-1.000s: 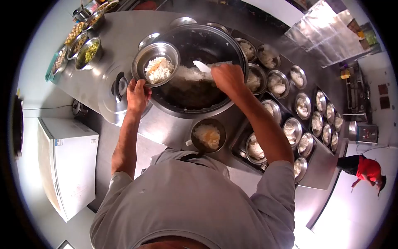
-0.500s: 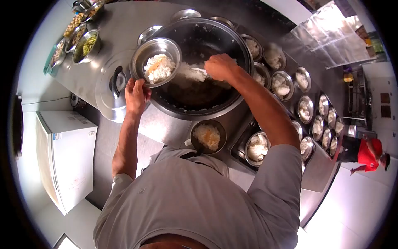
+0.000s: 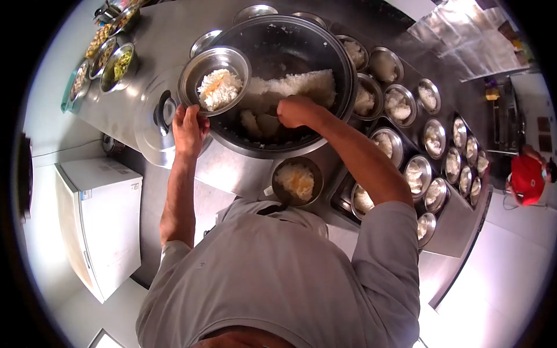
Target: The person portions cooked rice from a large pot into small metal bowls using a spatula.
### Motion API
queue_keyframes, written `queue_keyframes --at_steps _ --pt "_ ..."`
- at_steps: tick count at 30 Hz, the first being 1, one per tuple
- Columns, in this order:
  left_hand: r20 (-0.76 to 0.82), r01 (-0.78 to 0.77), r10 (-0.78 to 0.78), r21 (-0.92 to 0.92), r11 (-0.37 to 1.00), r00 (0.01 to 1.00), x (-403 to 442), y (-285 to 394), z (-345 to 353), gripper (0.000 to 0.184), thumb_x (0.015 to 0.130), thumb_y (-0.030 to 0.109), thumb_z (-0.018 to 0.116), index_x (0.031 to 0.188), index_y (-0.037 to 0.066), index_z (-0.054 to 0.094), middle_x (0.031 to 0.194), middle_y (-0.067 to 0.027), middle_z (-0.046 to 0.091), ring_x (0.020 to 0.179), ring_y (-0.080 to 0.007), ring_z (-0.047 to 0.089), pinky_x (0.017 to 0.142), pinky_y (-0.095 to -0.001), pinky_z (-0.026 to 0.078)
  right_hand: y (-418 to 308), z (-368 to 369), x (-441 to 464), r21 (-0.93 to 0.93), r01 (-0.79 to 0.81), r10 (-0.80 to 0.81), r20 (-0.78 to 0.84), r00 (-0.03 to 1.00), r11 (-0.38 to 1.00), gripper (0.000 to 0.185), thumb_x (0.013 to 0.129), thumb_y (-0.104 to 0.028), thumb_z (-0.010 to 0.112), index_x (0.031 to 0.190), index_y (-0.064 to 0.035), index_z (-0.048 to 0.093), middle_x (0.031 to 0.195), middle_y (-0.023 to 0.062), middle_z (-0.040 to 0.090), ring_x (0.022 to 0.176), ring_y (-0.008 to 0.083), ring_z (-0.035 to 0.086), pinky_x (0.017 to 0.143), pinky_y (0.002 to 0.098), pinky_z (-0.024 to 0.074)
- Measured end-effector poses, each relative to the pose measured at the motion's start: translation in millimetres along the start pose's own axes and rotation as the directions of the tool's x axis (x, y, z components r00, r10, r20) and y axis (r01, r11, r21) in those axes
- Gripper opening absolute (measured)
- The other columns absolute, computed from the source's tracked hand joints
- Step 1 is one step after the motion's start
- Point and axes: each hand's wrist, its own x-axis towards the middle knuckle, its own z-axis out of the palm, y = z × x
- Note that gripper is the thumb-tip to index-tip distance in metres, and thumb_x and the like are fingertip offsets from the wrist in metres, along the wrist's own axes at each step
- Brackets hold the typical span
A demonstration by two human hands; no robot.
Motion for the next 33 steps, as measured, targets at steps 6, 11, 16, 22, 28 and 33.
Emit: queue_keyframes --at_steps 6,11,16,22,28,33 --pt "0.005 0.012 -0.012 -0.025 1.000 1.000 -2 4 -2 0.009 0.093 0.012 0.052 0.093 0.003 0.049 0.064 -0.0059 0.055 0.048 -0.0132 0.053 0.042 -0.0267 0.041 -25 -11 11 0.004 -0.085 0.085 -0.120 0.989 0.996 0.017 0.080 -0.019 0.062 0.085 -0.0068 0.073 0.089 0.0183 0.070 0.084 0.0388 0.067 0.073 0.0470 0.0534" --pt "-0.012 0.014 -0.014 -0.005 1.000 1.000 -6 7 -3 0.010 0.093 0.012 0.052 0.094 0.003 0.049 0.064 -0.0056 0.054 0.048 -0.0129 0.051 0.042 -0.0268 0.039 -48 5 26 -0.183 -0.011 -0.010 -0.113 0.994 0.983 0.017 0.078 -0.015 0.060 0.084 -0.0066 0.073 0.088 0.0157 0.072 0.085 0.0368 0.068 0.071 0.0464 0.0543" --pt "0.010 0.003 -0.003 -0.003 1.000 1.000 -8 10 -3 0.009 0.093 0.012 0.051 0.094 0.003 0.048 0.064 -0.0057 0.054 0.048 -0.0132 0.050 0.042 -0.0267 0.039 -45 10 41 0.001 0.022 -0.022 -0.174 0.985 1.000 0.018 0.079 -0.018 0.060 0.086 -0.0069 0.073 0.088 0.0150 0.071 0.086 0.0355 0.068 0.074 0.0451 0.0536" --pt "0.001 0.000 0.000 0.017 1.000 1.000 -7 9 -5 0.009 0.093 0.013 0.050 0.095 0.004 0.049 0.064 -0.0059 0.054 0.049 -0.0133 0.051 0.042 -0.0268 0.039 -27 5 31 0.253 0.135 -0.094 -0.169 0.981 0.958 0.024 0.084 -0.026 0.060 0.094 -0.0072 0.072 0.088 0.0145 0.071 0.083 0.0319 0.068 0.074 0.0412 0.0524" --pt "-0.022 -0.037 0.037 0.000 0.999 0.999 -7 23 -5 0.008 0.093 0.012 0.050 0.093 0.005 0.050 0.064 -0.0054 0.054 0.049 -0.0128 0.051 0.042 -0.0267 0.039 -15 -12 -2 0.532 0.135 -0.102 -0.090 0.991 0.836 0.025 0.091 -0.026 0.061 0.096 -0.0033 0.072 0.073 0.0096 0.067 0.066 0.0154 0.062 0.063 0.0329 0.0473" --pt "-0.005 -0.109 0.110 0.083 0.991 0.994 -3 30 -10 0.008 0.092 0.012 0.049 0.091 0.004 0.050 0.063 -0.0051 0.055 0.048 -0.0119 0.050 0.042 -0.0258 0.039 7 -11 -33 0.776 0.016 0.047 -0.060 0.997 0.630 0.028 0.097 -0.029 0.058 0.098 -0.0029 0.069 0.060 -0.0031 0.047 0.050 0.0087 0.040 0.050 0.0276 0.0350"
